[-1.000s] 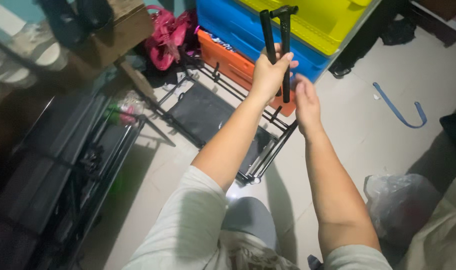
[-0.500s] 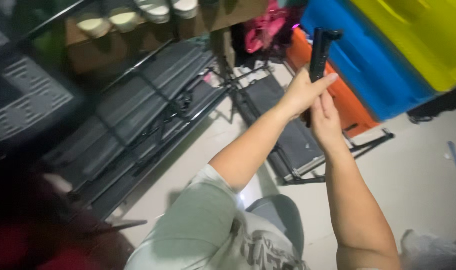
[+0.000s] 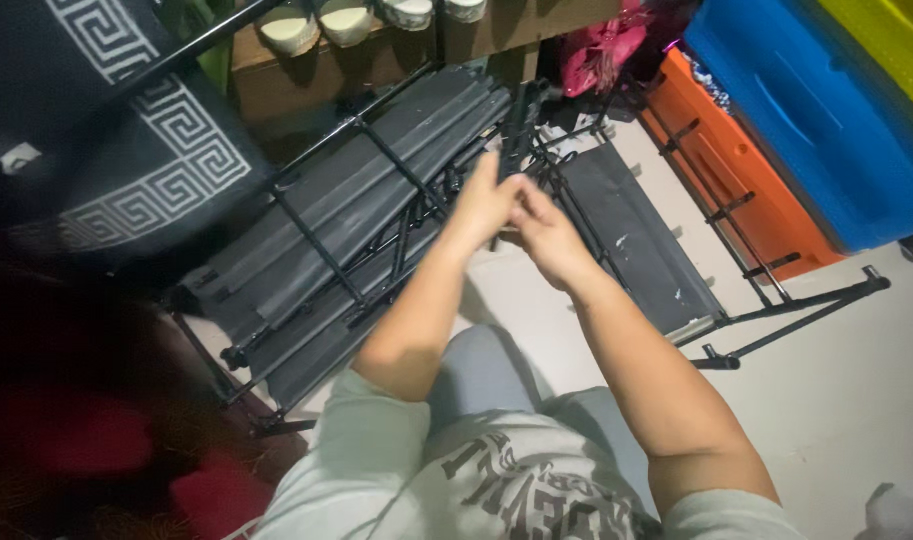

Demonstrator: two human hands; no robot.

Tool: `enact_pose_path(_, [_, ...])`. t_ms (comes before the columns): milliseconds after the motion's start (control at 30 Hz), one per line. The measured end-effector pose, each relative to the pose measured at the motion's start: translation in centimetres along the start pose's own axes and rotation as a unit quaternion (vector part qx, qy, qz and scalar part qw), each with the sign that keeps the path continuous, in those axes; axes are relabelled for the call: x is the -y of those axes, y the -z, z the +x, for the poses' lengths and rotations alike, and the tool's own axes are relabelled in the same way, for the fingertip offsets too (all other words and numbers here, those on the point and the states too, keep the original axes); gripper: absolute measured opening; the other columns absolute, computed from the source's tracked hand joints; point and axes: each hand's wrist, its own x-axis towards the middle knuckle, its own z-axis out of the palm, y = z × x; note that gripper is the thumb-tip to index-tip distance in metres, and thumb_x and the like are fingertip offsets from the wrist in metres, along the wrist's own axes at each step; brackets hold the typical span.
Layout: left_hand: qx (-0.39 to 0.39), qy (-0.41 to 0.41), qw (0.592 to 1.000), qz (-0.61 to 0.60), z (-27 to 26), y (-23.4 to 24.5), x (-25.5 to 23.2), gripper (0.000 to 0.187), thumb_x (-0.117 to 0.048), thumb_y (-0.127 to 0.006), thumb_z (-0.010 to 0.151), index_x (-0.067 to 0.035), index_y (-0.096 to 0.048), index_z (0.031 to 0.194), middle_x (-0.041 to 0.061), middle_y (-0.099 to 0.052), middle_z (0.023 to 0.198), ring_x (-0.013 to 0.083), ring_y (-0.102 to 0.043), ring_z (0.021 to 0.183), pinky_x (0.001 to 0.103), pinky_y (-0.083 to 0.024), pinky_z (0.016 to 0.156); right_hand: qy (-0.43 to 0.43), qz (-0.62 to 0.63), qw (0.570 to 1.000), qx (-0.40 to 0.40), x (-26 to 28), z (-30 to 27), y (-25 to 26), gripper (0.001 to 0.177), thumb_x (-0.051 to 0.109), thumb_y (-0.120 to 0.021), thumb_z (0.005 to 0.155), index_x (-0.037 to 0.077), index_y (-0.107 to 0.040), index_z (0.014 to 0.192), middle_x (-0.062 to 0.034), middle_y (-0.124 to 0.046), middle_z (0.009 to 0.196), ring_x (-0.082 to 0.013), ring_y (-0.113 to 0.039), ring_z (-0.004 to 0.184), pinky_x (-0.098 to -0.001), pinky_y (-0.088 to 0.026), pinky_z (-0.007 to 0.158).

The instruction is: The person assembles a black metal shoe rack by connecting multiple metal poles and frames. They insert poles into the frame, secure the structure, and adjust the components to form a multi-tiered rack.

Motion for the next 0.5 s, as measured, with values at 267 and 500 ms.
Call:
enact_pose_path(267, [-0.064, -0.012, 0.907, 0.416, -3.8, 11.8, -0.5, 0.046, -0.016, -0.074, 0.090, -0.006, -0.057, 0.131, 0.025, -0.067, 0.119, 0.0436, -0.065, 0.112, 0.052, -0.052, 0.092, -0.039, -0.157, 0.986, -0.027, -1.8, -3.7, 0.2, 0.048, 0.019, -0.064, 0.099, 0.002, -0.055, 0.144, -0.0085, -0.066, 0.129, -0.0155, -0.061, 0.112, -0.0306, -0.052, 0.092])
enact_pose_path(500, [-0.027, 0.151, 0.847, 0.510, -3.6, 16.4, 0.6, 0.075, -0.033, -0.074, 0.091, -0.017, -0.039, 0.154, 0.021, -0.036, 0.155, 0.0431, -0.027, 0.145, 0.064, -0.020, 0.115, -0.102, -0.153, 0.979, -0.092, -3.7, -7.7, 4.8, 0.045, 0.019, -0.063, 0.098, 0.005, -0.058, 0.141, -0.0071, -0.067, 0.130, -0.0147, -0.064, 0.111, -0.0302, -0.054, 0.091])
